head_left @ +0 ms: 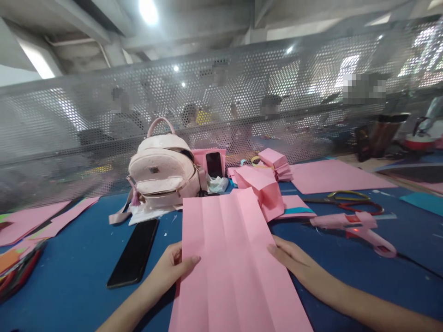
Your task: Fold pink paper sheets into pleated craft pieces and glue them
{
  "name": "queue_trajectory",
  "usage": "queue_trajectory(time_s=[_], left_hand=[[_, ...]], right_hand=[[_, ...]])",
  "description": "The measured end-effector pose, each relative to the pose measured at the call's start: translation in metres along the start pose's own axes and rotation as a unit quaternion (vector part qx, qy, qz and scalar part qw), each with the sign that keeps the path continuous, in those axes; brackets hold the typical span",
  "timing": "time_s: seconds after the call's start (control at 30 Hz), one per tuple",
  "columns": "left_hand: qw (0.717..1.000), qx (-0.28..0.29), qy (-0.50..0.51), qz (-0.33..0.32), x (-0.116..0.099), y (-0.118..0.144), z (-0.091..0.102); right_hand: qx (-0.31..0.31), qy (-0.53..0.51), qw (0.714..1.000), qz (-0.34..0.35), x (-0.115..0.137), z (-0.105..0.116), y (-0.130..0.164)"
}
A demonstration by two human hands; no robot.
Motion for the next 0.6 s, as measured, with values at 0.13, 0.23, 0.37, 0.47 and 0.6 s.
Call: queue_trajectory(time_s=[0.13,0.23,0.37,0.47,0.6], left_hand=[[1.0,-0.011,0.025,-0.008,0.0,0.003,0.002],[0.999,-0.01,0.05,-0.012,-0.001,0.005,0.001],[0.997,-0.011,0.072,-0.01,-0.004,0.009,-0.003],[0.996,0.005,0.091,0.0,-0.004,0.013,-0.015],[0.995,0.038,0.086,0.03,0.005,0.019,-0.038]], right_hand=[[-0.009,0.026,1.0,-0.003,-0.001,0.003,0.005],[-0.001,-0.004,1.0,-0.005,-0.001,-0.003,0.005],[0.032,0.002,0.999,0.042,0.012,-0.016,0.002],[0.026,0.003,0.999,0.018,0.004,-0.019,0.004],[0.068,0.023,0.997,0.016,-0.007,-0.026,0.006]])
Point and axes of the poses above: each hand's wrist, its own y-axis away from the middle knuckle, its own z-axis out of the back of the hand, x = y × z, the point moved 9 cm from there along -y, towards the middle knuckle, and after that the axes turned 15 degrees about z, right-handed, at the moved point
